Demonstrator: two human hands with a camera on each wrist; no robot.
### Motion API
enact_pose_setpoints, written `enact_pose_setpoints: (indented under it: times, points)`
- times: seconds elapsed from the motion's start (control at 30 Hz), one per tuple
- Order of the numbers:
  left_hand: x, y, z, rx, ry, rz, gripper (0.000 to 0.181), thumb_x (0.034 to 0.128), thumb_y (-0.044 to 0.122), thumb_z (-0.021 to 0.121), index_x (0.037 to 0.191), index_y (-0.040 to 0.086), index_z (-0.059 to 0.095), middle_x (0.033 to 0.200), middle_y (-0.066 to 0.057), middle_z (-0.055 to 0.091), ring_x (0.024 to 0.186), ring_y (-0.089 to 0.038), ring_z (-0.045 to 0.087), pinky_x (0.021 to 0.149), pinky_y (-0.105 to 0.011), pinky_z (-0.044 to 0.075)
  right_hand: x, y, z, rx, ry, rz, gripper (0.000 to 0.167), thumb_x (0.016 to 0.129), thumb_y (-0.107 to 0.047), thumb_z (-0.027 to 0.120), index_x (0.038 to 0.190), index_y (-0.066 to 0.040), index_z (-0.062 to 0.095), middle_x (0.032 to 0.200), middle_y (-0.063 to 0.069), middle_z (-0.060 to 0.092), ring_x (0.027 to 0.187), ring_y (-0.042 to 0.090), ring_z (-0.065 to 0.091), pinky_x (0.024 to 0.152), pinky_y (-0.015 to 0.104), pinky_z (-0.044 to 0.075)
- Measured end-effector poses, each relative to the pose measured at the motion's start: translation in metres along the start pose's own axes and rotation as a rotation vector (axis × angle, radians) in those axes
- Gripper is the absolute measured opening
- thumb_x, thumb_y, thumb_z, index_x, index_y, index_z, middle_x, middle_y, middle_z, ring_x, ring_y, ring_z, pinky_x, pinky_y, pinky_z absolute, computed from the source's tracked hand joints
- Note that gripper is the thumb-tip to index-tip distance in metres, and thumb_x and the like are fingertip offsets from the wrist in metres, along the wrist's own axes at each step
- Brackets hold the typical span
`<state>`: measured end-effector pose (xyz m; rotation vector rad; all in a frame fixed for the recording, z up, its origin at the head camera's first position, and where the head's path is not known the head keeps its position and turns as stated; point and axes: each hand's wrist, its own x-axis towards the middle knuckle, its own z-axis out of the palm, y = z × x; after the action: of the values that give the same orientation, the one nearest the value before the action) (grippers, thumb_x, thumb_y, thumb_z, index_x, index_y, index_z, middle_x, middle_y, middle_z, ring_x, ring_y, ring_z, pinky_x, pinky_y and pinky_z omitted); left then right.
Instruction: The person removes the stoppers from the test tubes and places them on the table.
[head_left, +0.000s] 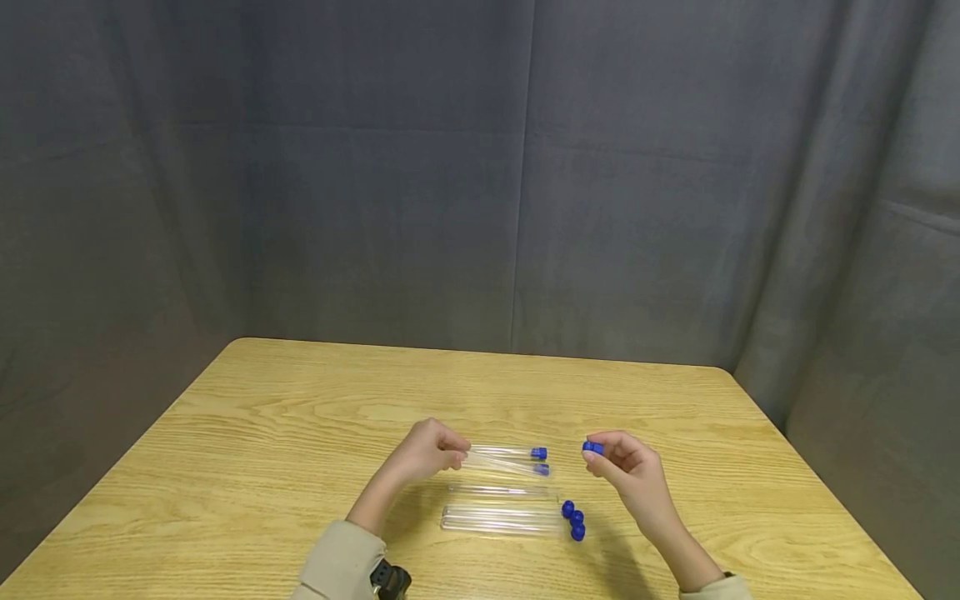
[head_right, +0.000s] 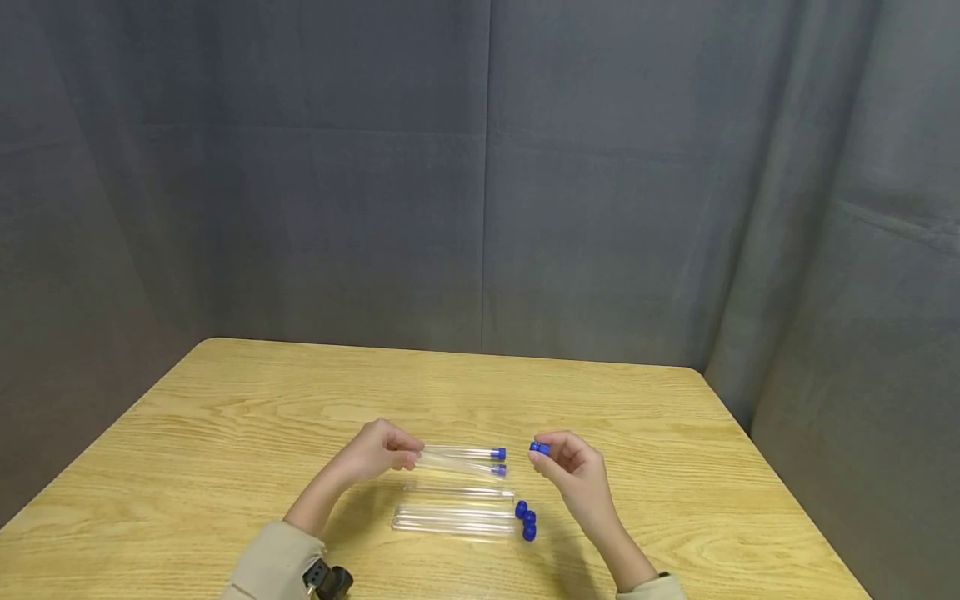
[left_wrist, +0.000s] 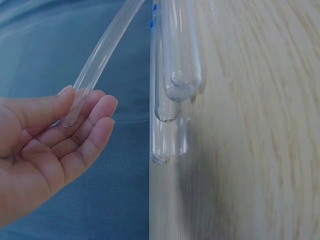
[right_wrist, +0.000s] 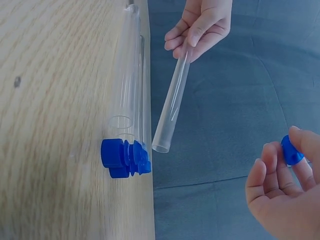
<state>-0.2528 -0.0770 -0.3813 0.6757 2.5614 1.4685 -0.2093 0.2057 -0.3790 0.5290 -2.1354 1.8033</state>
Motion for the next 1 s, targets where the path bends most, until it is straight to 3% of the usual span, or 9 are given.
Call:
enact_pose_setpoints:
  times: [0.57,1.0]
  points:
    - [0.0036,-0.004,0.0071,0.048,0.003,-0.004,0.017,0.0827,-0.004,0.058,0.097,-0.011,0.063,0.085,-0.015,0.064,0.07,-0.021,0.062,0.068,-0.034,0.051,-0.001,0.0032,0.0,0.0,-0.004,0.014,0.017,0.082,0.001,0.061,0.096,0.01,0.057,0.075,0.002,0.059,0.067,0.012,0.058,0.062,0.024,0.05]
    - [0.0041,-0.0037,0.0103,0.106,-0.043,-0.022,0.016,0.0841,-0.004,0.056,0.097,-0.011,0.062,0.088,-0.016,0.063,0.074,-0.023,0.061,0.067,-0.032,0.051,-0.001,0.0056,0.001,-0.004,-0.013,0.012,0.016,0.083,0.001,0.06,0.096,0.011,0.056,0.075,0.003,0.059,0.066,0.013,0.057,0.061,0.025,0.05]
